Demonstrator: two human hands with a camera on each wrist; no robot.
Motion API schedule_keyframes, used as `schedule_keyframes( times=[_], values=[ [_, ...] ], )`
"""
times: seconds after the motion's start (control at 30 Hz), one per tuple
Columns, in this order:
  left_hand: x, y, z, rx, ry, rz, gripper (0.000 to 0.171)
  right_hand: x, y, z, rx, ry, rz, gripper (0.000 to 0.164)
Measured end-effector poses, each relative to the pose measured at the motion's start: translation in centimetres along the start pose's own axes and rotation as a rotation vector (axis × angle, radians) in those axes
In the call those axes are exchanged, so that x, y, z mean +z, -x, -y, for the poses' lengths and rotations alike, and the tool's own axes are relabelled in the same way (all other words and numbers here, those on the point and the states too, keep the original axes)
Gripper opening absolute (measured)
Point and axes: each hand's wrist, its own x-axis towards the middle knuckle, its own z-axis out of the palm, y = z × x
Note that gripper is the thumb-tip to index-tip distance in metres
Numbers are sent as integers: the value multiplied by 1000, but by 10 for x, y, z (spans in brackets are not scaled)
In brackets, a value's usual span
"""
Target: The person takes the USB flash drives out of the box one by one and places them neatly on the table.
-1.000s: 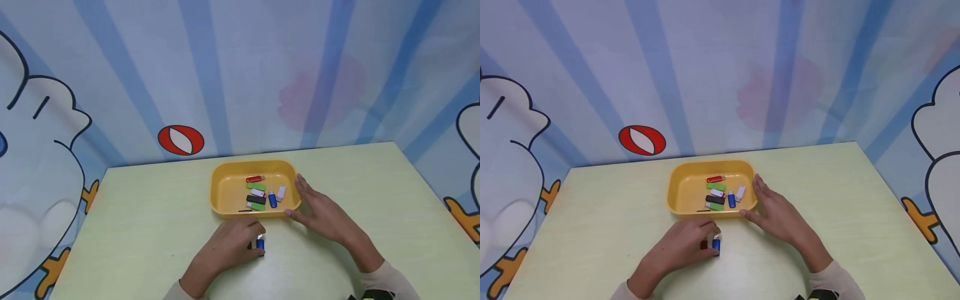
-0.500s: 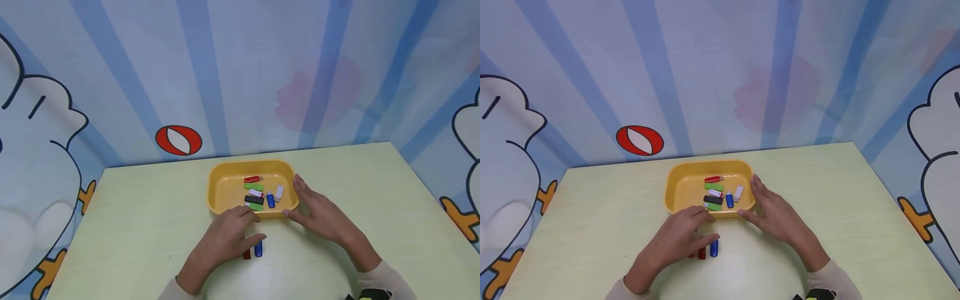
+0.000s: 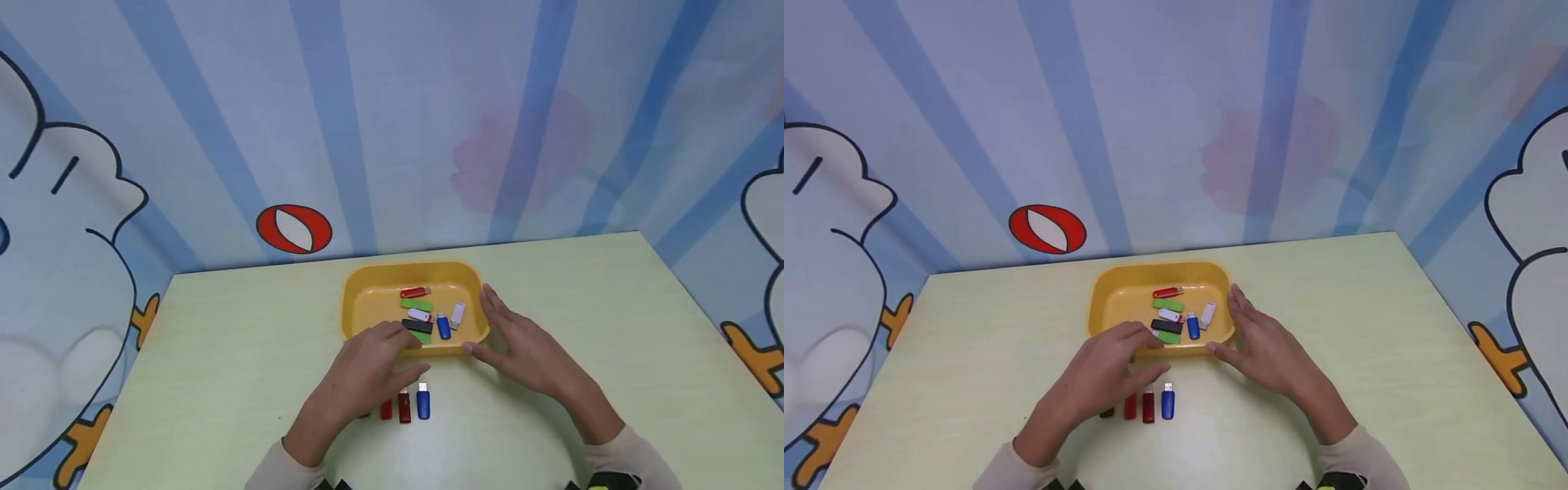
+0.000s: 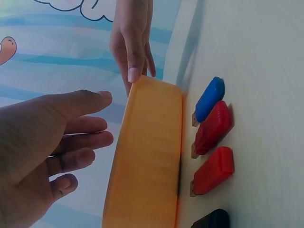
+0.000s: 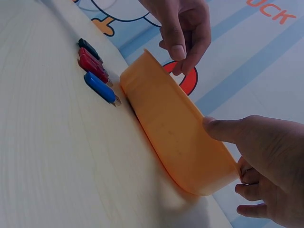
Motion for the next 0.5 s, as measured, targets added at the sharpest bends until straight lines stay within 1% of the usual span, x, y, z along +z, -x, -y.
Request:
schedule_keyframes(
  times=[0.23,0.5],
  values=[
    [-3,-6,2,2,-26,-55,34,1,1,0,2,-2,-2,102],
    [-6,-13,7,-40,-54,-46,35,1,0,-1,-9,2,-10,102]
  ],
)
